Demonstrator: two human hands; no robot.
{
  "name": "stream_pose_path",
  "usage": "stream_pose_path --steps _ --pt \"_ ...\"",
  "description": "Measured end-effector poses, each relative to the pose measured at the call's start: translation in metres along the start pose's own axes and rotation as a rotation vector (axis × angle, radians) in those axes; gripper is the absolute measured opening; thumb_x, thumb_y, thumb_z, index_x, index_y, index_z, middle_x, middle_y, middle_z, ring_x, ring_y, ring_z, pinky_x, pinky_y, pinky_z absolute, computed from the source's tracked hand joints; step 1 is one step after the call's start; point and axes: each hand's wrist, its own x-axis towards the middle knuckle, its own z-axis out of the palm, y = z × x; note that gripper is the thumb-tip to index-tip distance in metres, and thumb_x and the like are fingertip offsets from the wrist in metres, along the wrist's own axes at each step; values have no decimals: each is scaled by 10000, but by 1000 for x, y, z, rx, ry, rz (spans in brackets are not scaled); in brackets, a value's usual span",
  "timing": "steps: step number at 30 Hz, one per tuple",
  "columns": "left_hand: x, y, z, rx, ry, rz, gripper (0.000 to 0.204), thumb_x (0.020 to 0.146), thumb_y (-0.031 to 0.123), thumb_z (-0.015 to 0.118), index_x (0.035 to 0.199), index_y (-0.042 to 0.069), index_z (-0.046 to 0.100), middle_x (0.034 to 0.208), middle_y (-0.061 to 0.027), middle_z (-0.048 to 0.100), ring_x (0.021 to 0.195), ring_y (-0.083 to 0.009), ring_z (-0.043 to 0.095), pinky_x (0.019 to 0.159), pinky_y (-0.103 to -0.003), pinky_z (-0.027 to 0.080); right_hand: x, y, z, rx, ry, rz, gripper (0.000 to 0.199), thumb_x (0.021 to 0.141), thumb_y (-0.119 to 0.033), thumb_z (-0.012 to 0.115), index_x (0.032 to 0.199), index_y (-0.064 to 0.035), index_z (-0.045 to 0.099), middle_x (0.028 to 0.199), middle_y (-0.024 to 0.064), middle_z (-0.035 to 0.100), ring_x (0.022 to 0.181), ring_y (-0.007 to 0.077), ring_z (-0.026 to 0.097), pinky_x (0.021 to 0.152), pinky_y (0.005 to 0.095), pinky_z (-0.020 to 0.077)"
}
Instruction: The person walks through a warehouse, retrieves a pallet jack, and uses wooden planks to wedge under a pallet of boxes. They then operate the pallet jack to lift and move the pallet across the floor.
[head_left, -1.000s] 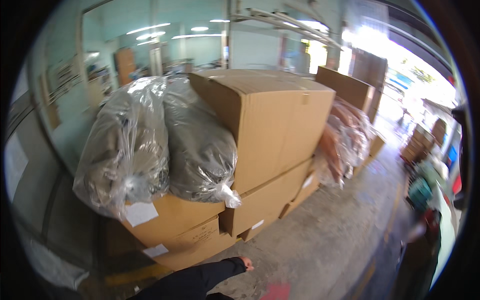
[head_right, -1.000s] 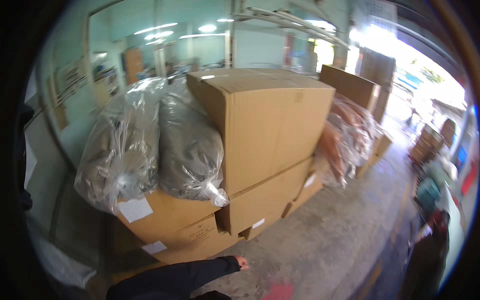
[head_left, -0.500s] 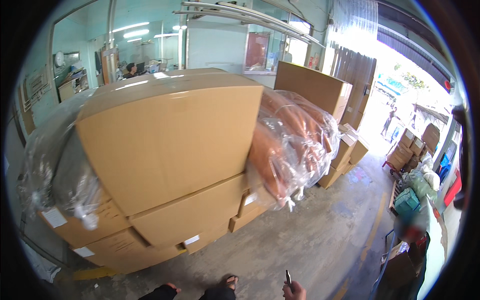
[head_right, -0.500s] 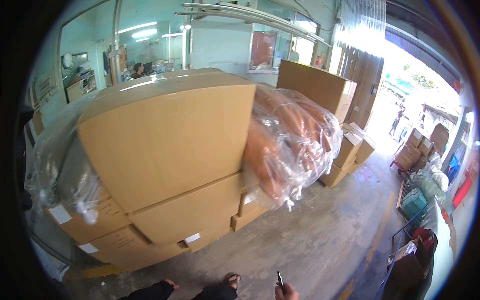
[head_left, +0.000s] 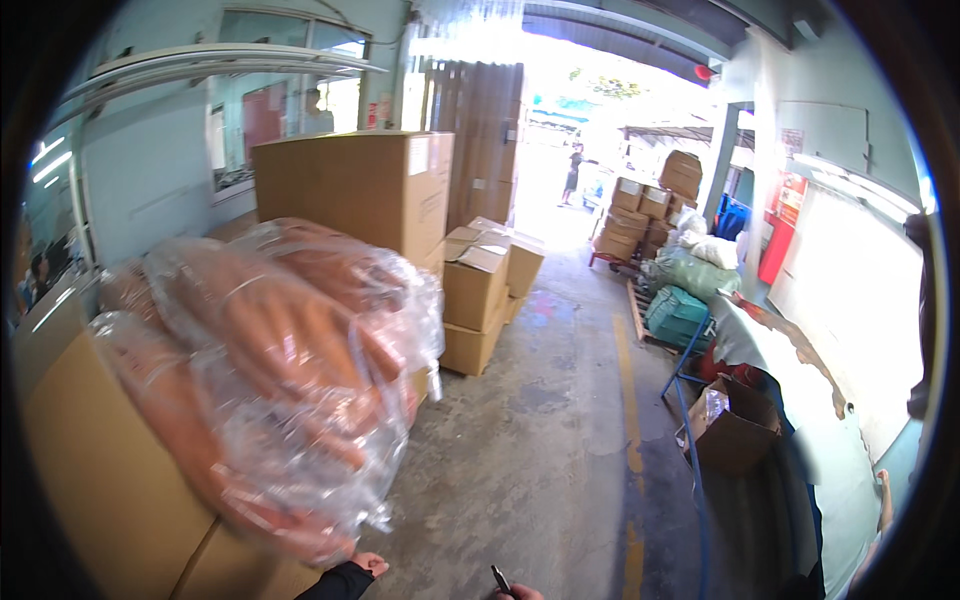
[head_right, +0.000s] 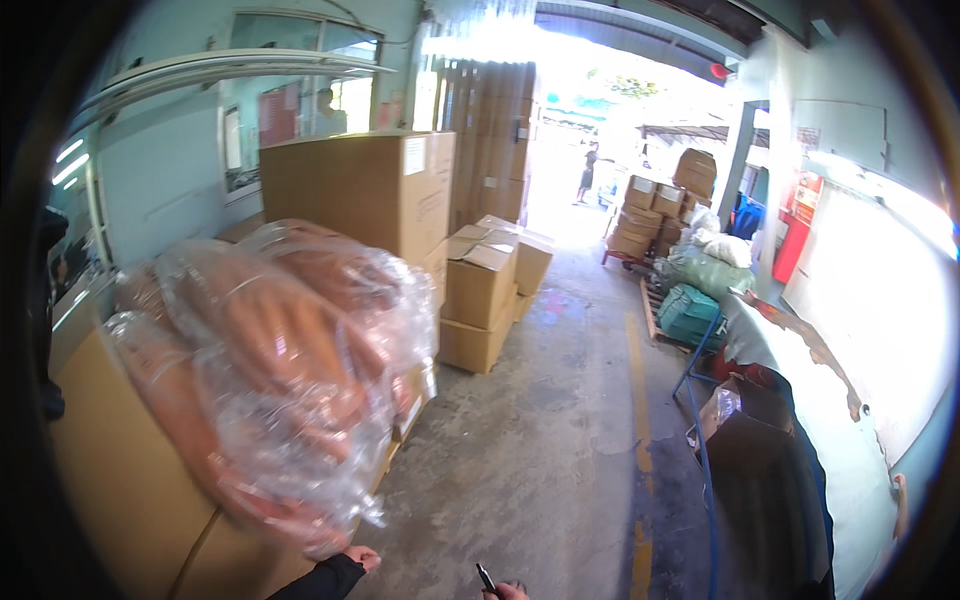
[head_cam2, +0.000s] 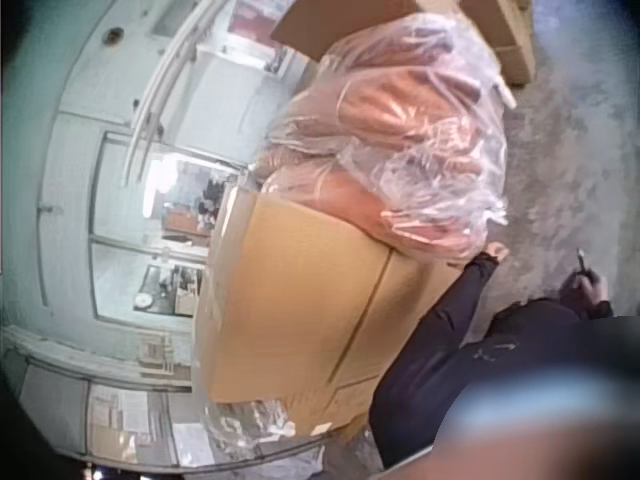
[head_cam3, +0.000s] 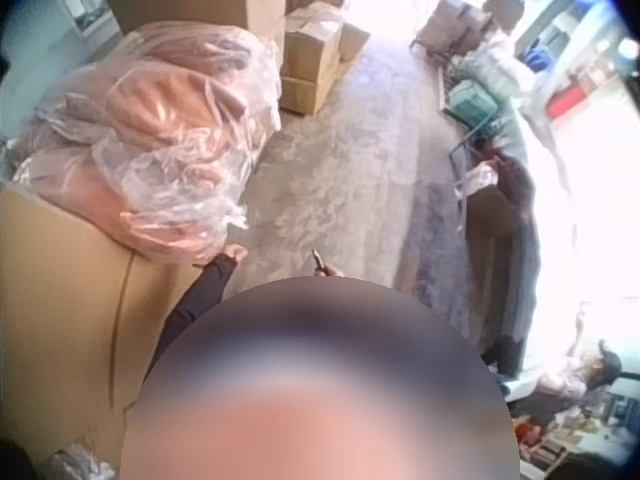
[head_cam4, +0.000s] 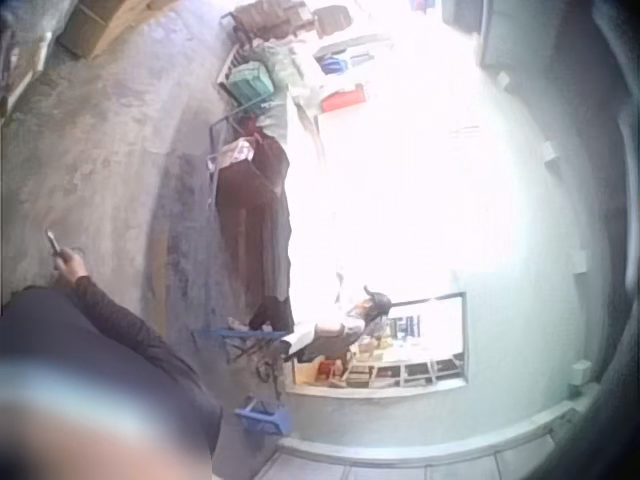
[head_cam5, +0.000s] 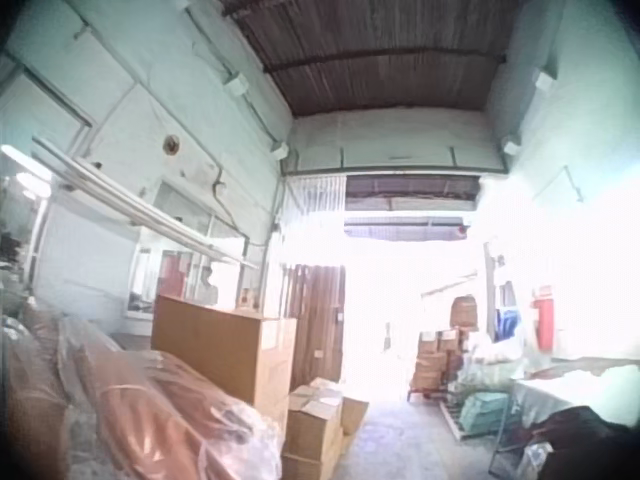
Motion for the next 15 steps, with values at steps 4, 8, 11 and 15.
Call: stream_pose_path --steps 4,8,11,15 --pt "113 81 18 14 2 19 409 891 397 693 1063 27 702 866 -73 732 720 -138 684 706 -291 540 109 24 -37 -6 109 -88 268 920 -249 619 986 7 661 830 159 685 761 204 657 683 368 523" --pt "191 85 43 219 -118 -21 365 901 374 670 1026 34 712 867 -62 734 722 -142 681 729 -303 540 200 25 -126 12 87 -20 276 925 -258 614 1004 1 667 815 165 685 693 210 652 644 370 521" --pt "235 84 48 292 -212 -242 360 902 369 669 1024 33 712 863 -62 733 719 -140 679 726 -301 540 266 1 -204 206 69 122 245 937 -224 617 1027 -7 684 762 101 683 610 163 615 570 323 498" --pt "296 113 49 173 -163 -427 354 902 363 669 1022 33 712 859 -62 732 714 -138 677 720 -299 540 375 -43 -296 53 76 -13 248 945 -212 619 1065 -3 680 770 53 677 579 103 568 531 285 473"
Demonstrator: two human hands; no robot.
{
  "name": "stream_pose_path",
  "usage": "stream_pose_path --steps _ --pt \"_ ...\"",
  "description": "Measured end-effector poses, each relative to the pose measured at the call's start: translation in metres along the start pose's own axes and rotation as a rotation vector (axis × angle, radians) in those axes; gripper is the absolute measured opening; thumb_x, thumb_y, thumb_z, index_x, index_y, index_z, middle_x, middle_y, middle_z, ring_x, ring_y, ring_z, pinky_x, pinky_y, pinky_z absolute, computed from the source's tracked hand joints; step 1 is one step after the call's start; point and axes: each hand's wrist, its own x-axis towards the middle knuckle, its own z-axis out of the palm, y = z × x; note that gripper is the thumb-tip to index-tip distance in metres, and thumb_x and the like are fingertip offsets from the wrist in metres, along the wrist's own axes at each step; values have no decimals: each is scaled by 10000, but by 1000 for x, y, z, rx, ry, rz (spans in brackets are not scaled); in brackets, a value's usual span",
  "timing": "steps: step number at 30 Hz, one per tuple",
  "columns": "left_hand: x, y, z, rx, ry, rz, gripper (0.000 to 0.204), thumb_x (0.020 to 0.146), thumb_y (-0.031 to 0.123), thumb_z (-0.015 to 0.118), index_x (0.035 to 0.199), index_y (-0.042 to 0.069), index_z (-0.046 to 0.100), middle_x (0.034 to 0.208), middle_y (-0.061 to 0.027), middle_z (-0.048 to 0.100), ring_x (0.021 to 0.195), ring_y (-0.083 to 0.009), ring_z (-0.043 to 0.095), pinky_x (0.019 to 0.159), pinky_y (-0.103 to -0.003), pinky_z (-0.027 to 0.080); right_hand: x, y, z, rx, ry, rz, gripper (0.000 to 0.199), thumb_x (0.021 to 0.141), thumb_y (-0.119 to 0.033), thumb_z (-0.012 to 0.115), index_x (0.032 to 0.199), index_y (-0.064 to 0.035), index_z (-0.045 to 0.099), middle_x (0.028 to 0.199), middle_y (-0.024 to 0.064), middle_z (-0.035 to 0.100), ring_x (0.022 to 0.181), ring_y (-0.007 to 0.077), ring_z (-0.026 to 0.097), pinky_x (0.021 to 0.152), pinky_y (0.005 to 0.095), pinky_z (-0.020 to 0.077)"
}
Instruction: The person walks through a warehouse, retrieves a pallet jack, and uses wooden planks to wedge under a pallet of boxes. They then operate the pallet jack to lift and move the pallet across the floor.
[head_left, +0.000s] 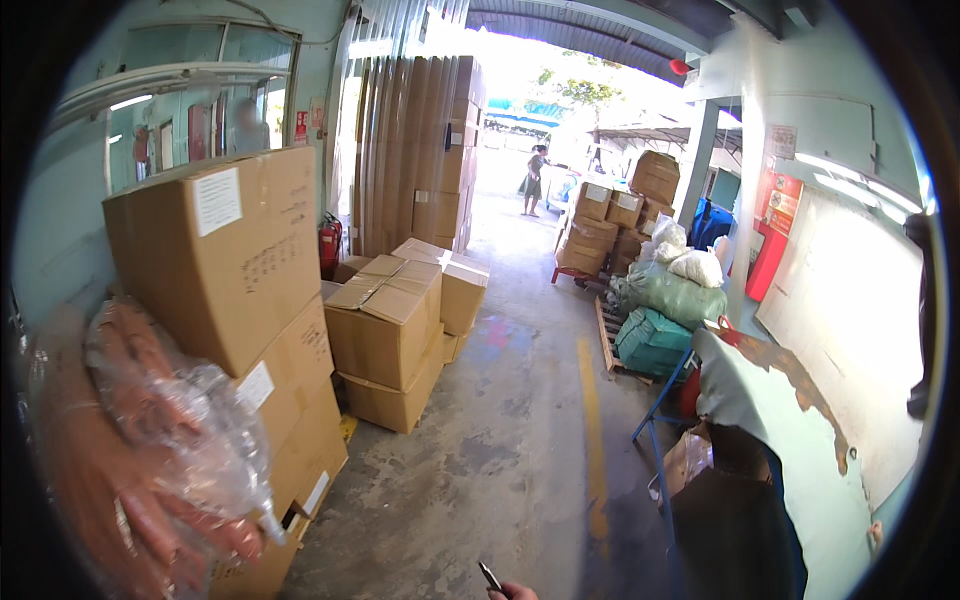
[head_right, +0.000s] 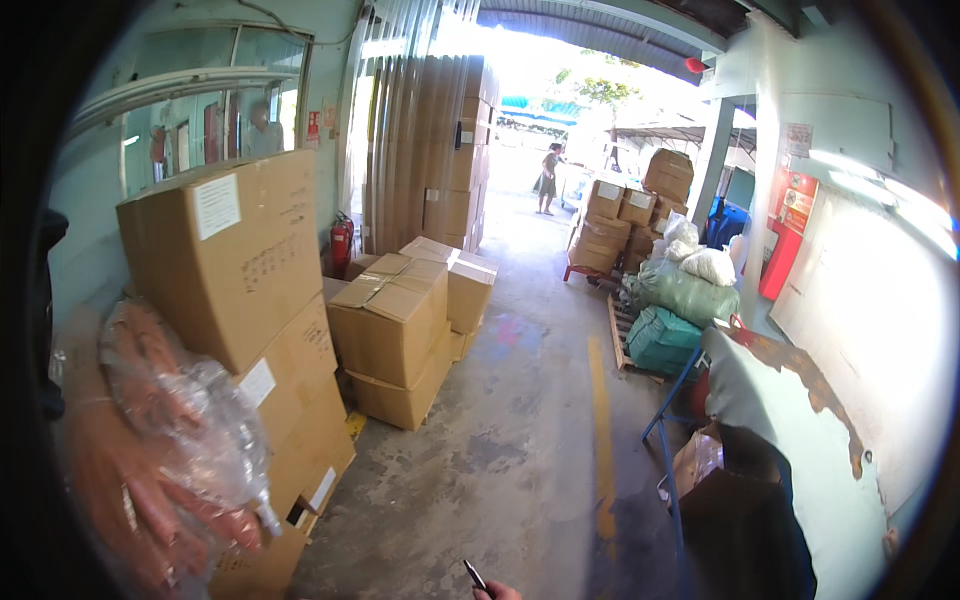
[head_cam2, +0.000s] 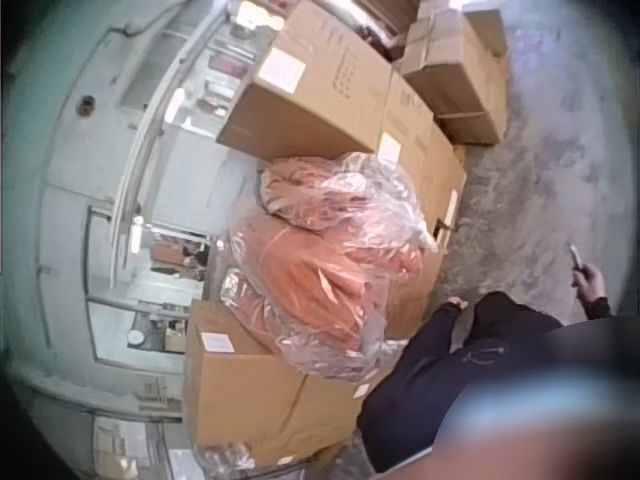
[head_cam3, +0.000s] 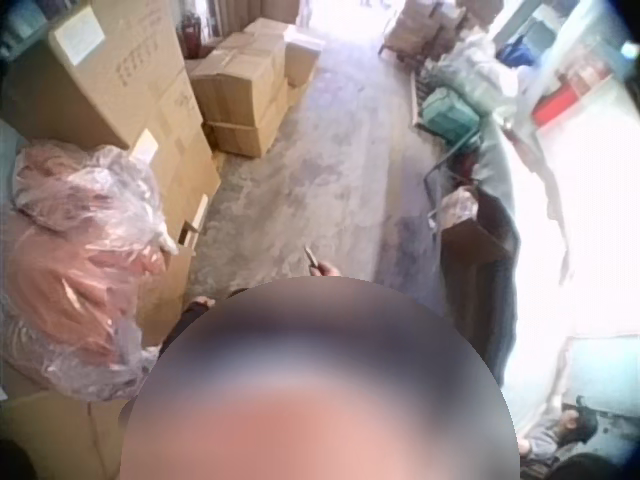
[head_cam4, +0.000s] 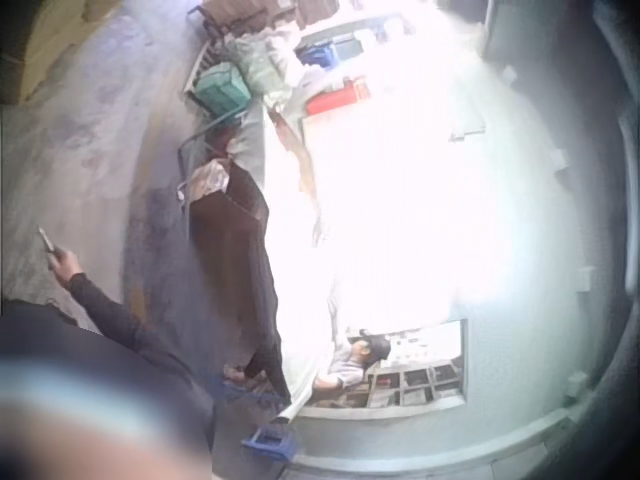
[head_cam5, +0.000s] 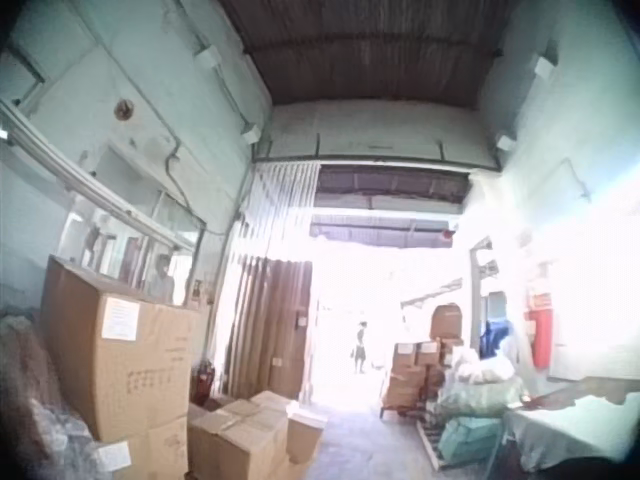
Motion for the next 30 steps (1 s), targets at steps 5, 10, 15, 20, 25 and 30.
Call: stream_pose_path --steps 5,10,15,20,25,30 --pt "85 93 -16 -84 0 -54 346 903 355 668 1019 32 712 853 -62 731 709 -134 673 714 -296 539 187 -14 -61 86 61 -127 256 934 -184 618 1095 7 674 767 43 675 596 100 582 556 282 489" --pt "224 228 -69 -28 -35 25 338 904 347 667 1016 31 712 847 -62 729 703 -131 670 708 -294 539 363 80 -109 -474 165 -51 270 883 -218 607 1040 -19 699 765 129 693 642 210 655 609 364 527" --pt "355 442 -169 168 16 398 330 904 339 666 1012 31 712 842 -62 728 698 -127 667 701 -291 538 407 191 -178 -581 -60 732 249 859 -212 601 1020 -63 718 758 149 690 691 227 668 646 368 536" --pt "499 658 -255 -176 93 502 338 866 367 683 981 52 721 797 -73 705 710 -160 652 686 -305 526 490 217 -221 -450 -101 888 241 856 -198 598 1015 -62 718 758 144 693 688 223 665 645 363 535" --pt "628 821 -262 -321 110 468 258 863 285 704 918 33 712 742 -55 688 595 -109 611 587 -265 512 685 222 -291 -402 -99 837 234 854 -183 595 1010 -61 719 758 138 695 684 218 661 644 358 533" --pt "657 998 -277 270 105 557 506 844 465 670 1174 83 682 1094 -152 694 1013 -302 654 932 -423 493 942 189 -412 -450 -42 564 228 851 -169 593 1005 -59 719 758 132 698 681 214 658 643 353 532"
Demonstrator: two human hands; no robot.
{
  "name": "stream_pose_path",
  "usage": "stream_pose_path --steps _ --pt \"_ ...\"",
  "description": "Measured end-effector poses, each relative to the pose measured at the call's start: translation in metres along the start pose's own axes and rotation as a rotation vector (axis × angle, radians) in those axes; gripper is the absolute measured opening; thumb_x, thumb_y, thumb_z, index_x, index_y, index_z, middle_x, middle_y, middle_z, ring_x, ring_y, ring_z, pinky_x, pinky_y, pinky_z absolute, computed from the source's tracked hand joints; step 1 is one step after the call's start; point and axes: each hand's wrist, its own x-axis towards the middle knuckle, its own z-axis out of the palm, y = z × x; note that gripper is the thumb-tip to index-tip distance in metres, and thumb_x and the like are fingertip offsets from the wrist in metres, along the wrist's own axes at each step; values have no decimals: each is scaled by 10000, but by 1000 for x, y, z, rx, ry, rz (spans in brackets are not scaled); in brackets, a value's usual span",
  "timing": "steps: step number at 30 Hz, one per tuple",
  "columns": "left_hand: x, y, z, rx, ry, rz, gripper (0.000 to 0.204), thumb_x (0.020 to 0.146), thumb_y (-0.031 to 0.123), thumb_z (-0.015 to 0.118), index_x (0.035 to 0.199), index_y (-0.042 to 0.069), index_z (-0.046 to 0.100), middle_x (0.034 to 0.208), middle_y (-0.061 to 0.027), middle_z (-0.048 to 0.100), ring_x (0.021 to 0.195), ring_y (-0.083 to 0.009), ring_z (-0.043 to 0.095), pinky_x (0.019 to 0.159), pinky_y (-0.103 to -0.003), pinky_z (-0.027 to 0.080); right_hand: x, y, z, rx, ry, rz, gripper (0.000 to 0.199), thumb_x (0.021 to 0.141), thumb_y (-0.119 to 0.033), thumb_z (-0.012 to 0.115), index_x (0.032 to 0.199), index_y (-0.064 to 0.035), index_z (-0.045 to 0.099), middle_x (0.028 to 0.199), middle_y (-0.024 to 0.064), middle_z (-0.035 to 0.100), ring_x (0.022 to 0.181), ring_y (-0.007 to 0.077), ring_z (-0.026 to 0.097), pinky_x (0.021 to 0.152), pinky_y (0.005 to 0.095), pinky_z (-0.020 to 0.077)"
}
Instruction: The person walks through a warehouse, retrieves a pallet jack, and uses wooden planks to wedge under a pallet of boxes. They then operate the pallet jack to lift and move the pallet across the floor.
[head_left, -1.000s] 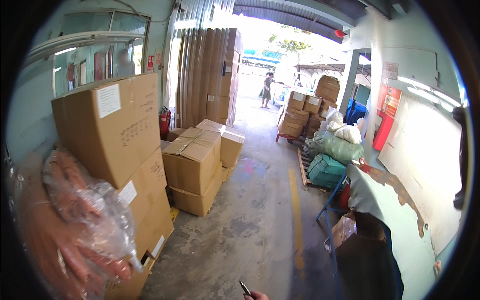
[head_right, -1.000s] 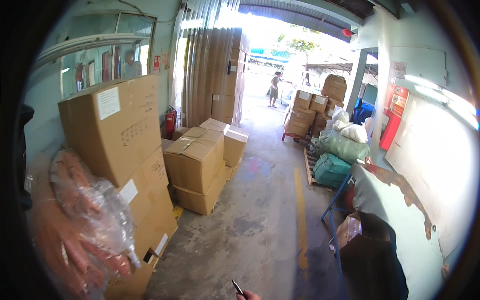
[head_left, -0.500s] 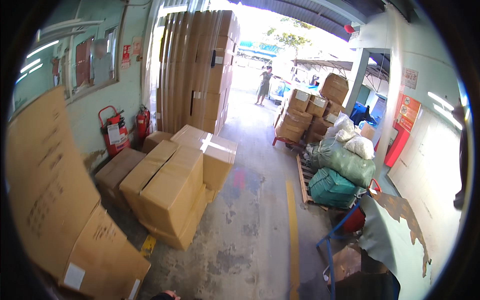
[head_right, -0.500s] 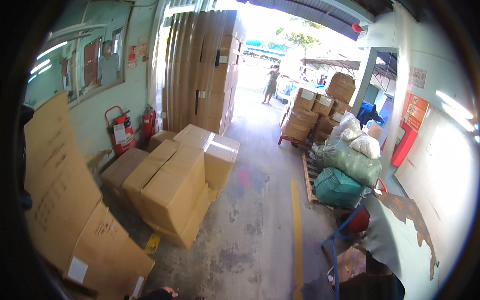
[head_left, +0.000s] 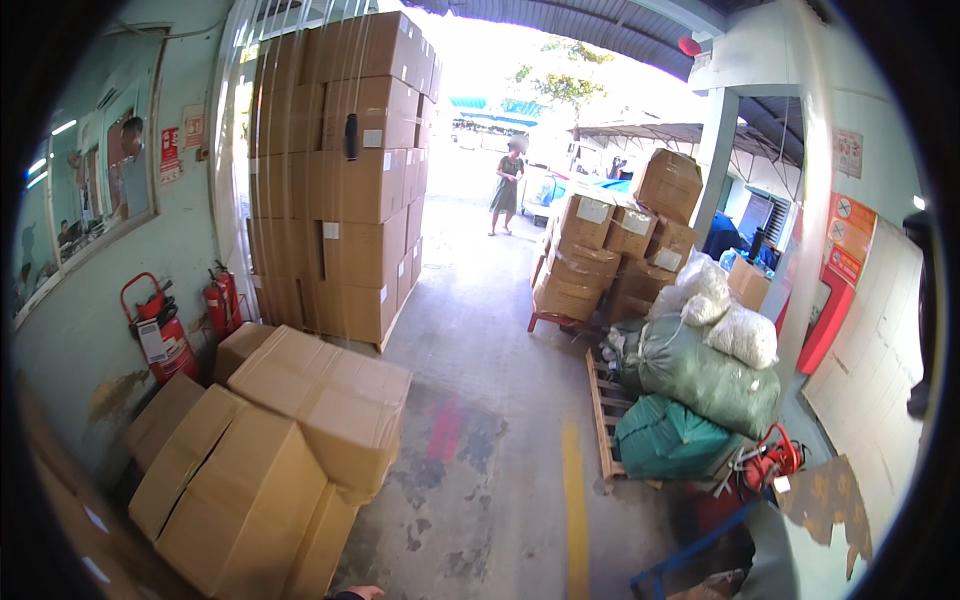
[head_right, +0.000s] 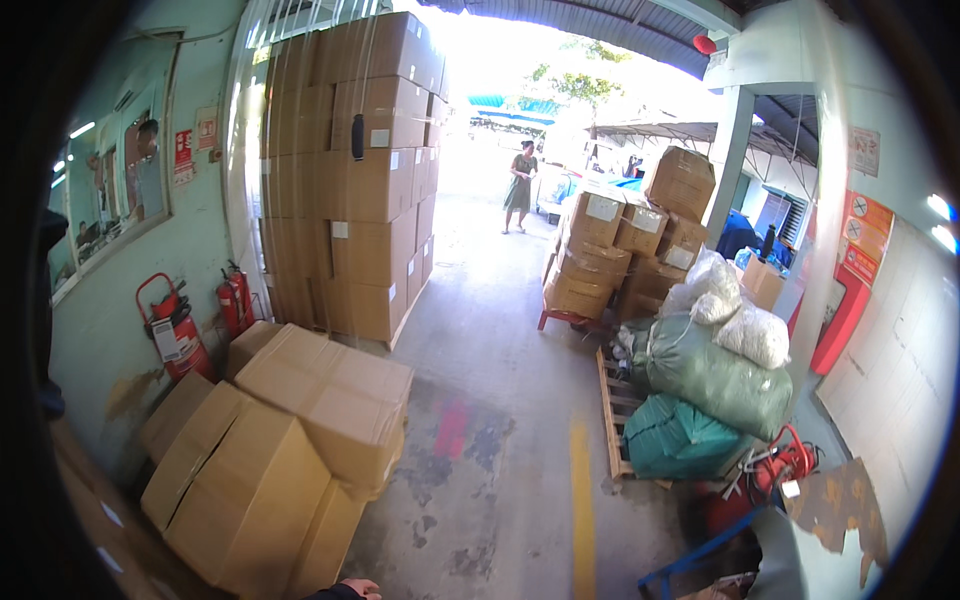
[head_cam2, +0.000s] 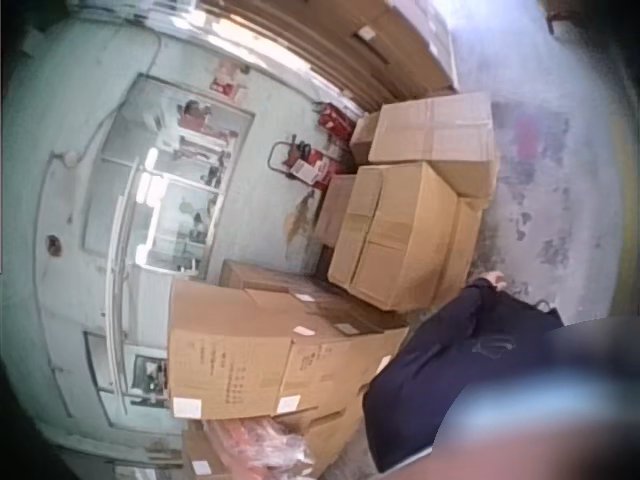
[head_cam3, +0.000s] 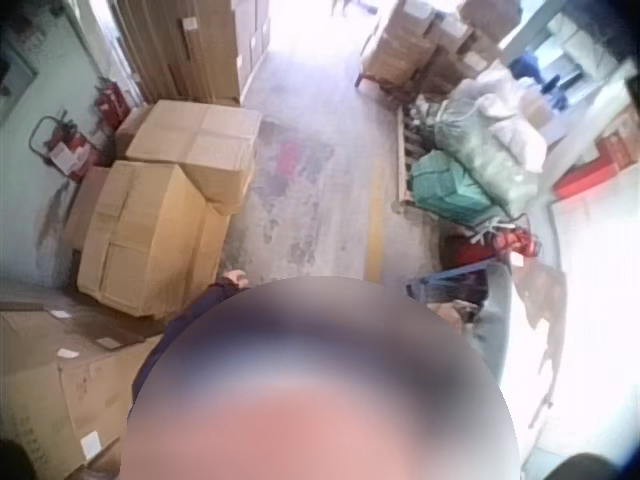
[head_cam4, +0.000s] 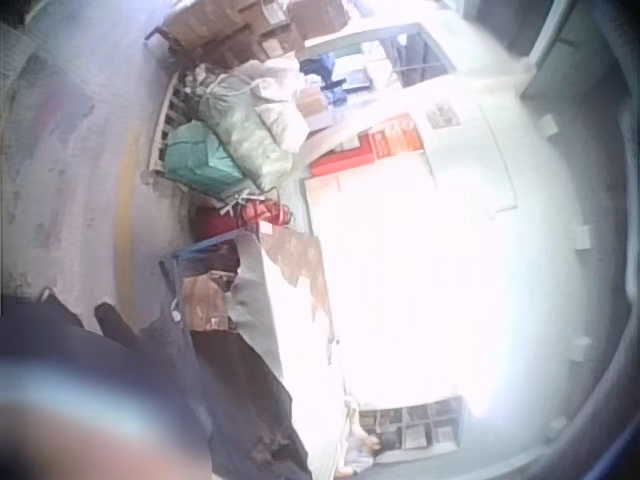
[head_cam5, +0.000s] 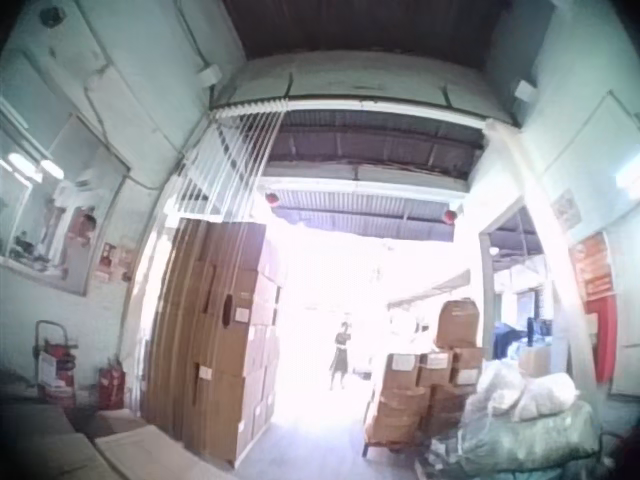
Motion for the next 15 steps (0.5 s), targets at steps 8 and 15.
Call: stream_pose_path --steps 8,15 --pt "264 102 -110 -391 148 2 496 853 395 681 1229 73 644 1025 -160 709 900 -279 691 851 -392 540 311 -232 -271 386 316 -228 278 832 -267 608 899 -7 679 757 108 725 658 240 688 635 372 544" --pt "556 174 -236 -593 189 244 394 891 257 668 1201 16 638 1070 -150 699 944 -252 676 847 -381 546 441 -265 -316 -152 52 73 282 843 -293 626 915 -32 705 760 88 726 675 221 693 663 385 550"
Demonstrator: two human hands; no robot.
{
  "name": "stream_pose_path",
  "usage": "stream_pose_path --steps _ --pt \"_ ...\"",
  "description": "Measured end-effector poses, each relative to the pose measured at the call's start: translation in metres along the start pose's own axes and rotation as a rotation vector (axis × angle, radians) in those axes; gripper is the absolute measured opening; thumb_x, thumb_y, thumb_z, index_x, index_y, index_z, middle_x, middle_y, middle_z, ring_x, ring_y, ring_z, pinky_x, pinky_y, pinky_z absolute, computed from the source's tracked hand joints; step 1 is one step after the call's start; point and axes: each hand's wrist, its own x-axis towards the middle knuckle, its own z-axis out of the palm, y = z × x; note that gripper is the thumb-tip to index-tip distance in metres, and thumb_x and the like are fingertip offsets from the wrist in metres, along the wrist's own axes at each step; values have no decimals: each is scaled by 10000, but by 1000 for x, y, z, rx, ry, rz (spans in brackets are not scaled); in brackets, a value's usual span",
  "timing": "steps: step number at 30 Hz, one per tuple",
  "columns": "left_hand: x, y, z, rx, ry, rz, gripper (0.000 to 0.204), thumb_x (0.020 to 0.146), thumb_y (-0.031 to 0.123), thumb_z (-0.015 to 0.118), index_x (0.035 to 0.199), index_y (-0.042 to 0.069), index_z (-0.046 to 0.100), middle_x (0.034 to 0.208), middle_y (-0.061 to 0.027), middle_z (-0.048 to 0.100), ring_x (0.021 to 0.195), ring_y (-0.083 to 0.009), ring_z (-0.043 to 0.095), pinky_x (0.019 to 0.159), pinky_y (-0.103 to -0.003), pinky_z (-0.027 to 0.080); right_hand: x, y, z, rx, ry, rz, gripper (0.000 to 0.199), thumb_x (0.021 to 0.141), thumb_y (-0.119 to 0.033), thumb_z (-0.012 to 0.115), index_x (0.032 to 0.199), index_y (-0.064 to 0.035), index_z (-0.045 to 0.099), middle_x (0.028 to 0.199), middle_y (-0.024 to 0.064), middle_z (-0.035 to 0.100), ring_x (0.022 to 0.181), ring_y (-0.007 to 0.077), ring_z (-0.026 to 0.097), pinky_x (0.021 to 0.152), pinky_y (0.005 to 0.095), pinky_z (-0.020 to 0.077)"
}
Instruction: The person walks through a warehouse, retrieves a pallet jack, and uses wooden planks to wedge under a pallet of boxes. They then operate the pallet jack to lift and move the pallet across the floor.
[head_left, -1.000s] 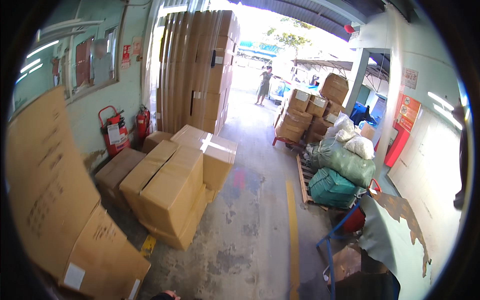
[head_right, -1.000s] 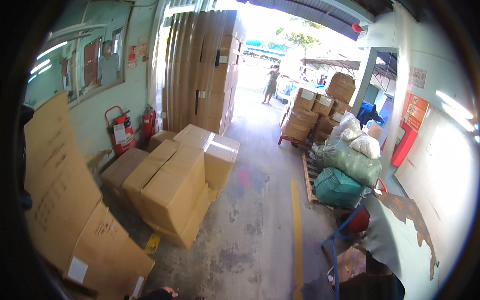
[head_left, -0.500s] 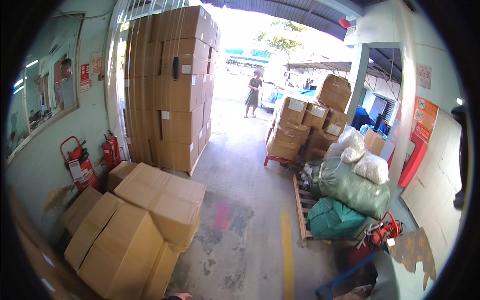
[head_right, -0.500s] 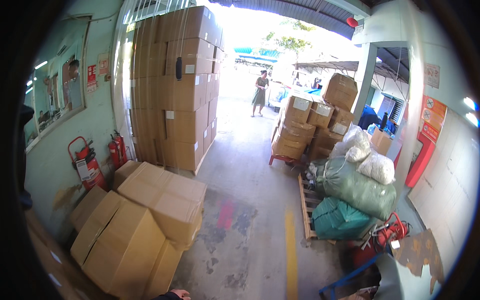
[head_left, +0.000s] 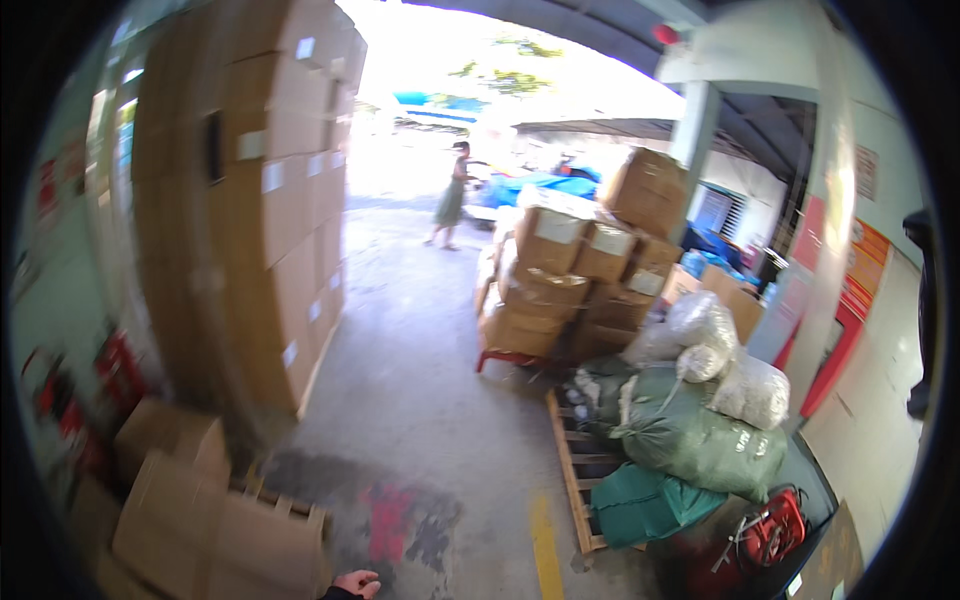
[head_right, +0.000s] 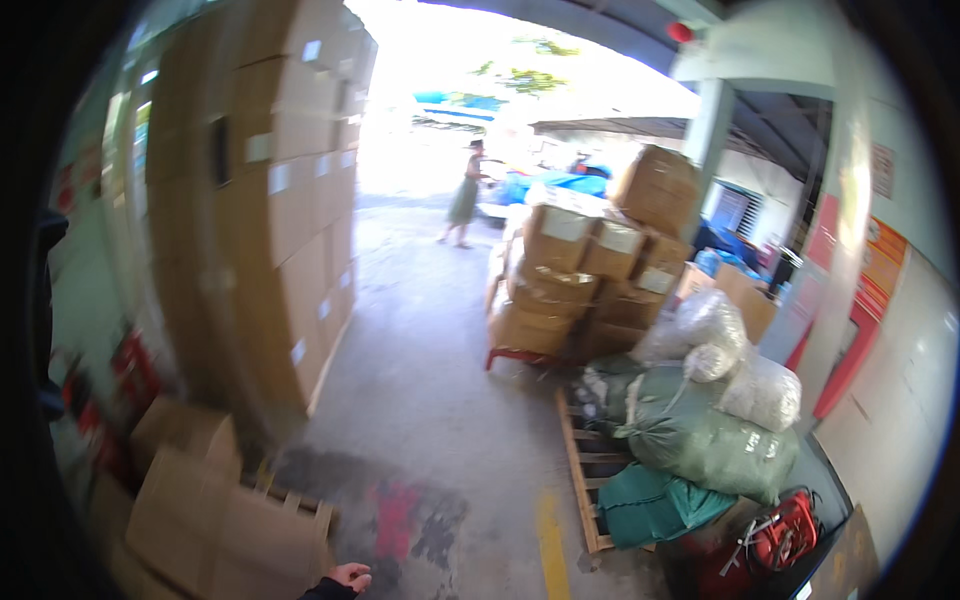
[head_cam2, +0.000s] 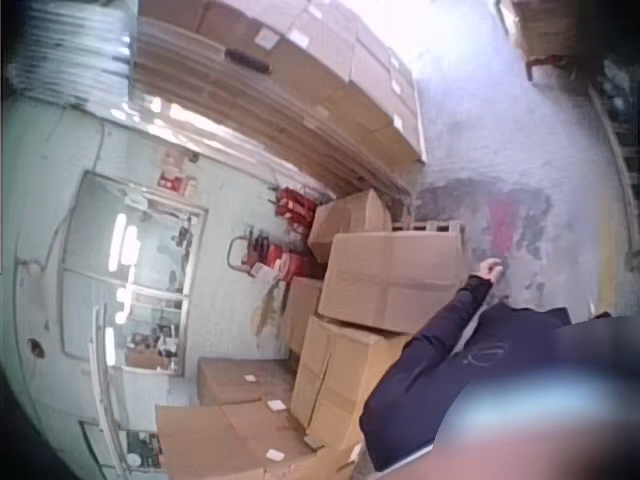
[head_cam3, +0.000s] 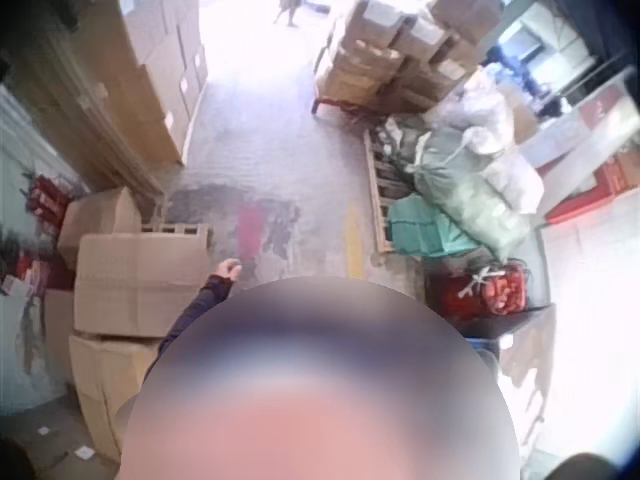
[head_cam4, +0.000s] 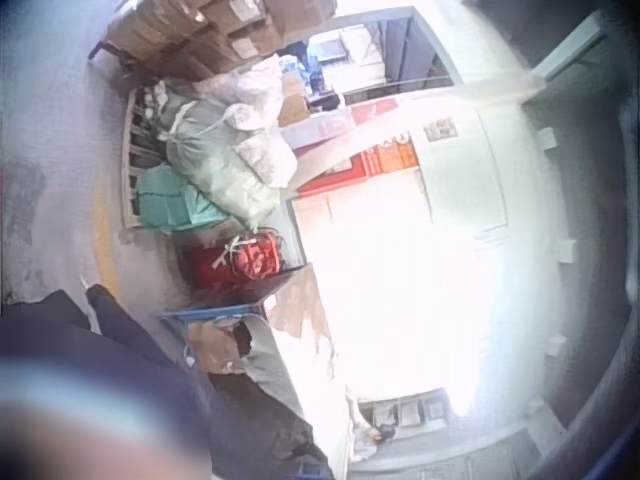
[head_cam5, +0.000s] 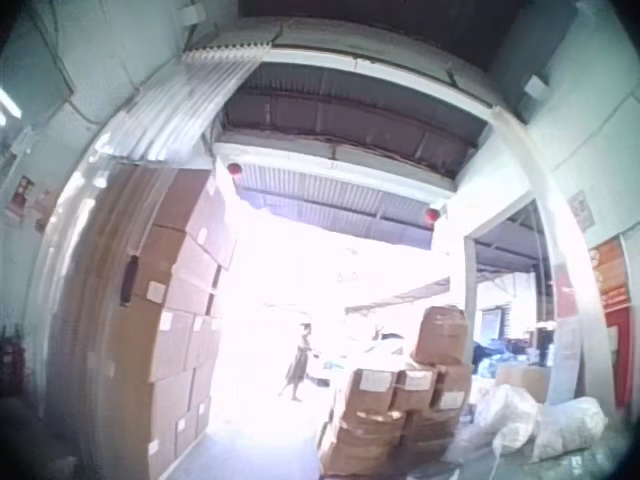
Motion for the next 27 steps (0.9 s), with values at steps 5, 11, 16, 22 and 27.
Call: stream_pose_path --steps 5,11,16,22,27 --pt "252 45 -38 -62 -165 -43 374 877 268 685 1151 14 664 1047 -151 715 978 -250 681 880 -367 541 75 -4 -15 89 -174 217 292 839 -322 630 893 -48 714 760 99 721 704 231 694 689 388 546" --pt "470 -57 -87 519 -17 -199 373 846 290 726 1110 29 693 1042 -172 720 976 -292 687 877 -391 537 269 -69 -113 116 -209 234 306 833 -357 635 866 -67 724 761 112 716 738 243 695 721 391 542" --pt "540 -76 -140 339 -58 -777 380 839 298 732 1108 32 695 1042 -171 721 972 -293 687 877 -392 536 516 -234 -336 24 91 -83 318 828 -386 639 844 -83 733 761 122 712 766 253 696 747 394 538" --pt "660 -92 -151 187 6 -903 388 832 306 739 1106 35 698 1043 -170 722 968 -295 688 877 -393 536 758 -470 -559 300 462 -496 340 808 -407 662 888 -82 716 770 149 697 781 315 690 739 406 532" --pt "861 -113 -210 215 -30 -923 395 826 313 745 1105 37 701 1043 -168 722 964 -296 688 876 -394 535 902 -557 -561 406 477 -409 321 776 -380 720 772 -59 699 668 111 658 625 230 637 650 339 516"
